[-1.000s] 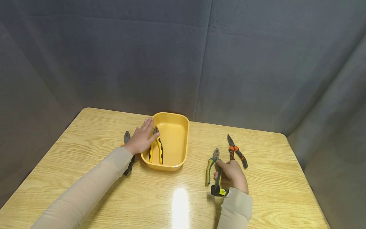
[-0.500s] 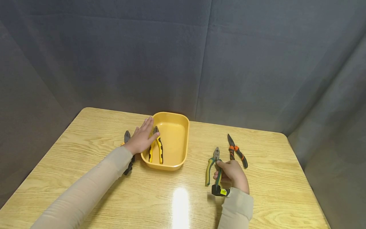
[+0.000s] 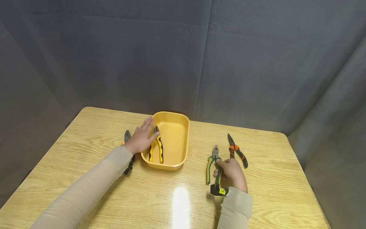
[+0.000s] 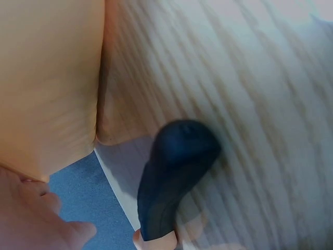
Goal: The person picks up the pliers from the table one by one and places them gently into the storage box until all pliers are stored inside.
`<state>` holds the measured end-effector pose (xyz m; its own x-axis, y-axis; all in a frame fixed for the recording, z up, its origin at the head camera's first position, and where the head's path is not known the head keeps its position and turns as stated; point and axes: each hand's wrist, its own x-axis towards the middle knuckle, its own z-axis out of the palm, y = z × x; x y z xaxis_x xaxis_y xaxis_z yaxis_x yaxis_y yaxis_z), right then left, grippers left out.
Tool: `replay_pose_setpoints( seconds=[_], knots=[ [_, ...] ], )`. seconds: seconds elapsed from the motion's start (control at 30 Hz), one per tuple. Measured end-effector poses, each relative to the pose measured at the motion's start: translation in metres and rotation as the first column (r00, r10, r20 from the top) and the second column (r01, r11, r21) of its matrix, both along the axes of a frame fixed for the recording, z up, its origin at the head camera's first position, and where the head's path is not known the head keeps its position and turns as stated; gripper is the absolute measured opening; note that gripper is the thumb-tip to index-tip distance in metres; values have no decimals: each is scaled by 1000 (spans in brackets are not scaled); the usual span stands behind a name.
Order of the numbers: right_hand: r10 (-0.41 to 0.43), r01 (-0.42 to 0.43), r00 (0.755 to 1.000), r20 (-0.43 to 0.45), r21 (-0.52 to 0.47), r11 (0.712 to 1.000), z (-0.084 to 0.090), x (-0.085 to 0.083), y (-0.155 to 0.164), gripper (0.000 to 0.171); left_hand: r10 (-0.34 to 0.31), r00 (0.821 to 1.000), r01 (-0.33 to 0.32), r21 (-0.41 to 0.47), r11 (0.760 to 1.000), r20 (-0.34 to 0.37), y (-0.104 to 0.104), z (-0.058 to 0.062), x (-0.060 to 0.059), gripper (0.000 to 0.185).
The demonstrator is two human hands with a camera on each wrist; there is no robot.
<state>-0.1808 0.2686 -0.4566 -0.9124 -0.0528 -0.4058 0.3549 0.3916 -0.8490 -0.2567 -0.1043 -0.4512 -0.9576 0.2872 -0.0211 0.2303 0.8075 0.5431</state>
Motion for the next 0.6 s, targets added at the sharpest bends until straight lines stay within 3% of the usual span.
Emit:
replay_pose_setpoints(
  seconds=[0.3,0.6],
  knots=[
    [-10,10,1000,-17,17,1000,5,2,-5,40,0,1000,0,-3,1000,0,2,2,0,77],
    [-7,5,999,-53,-45,999,8,-2,-10,45,-6,1000,6,-6,1000,0,0,1,1,79]
  ],
)
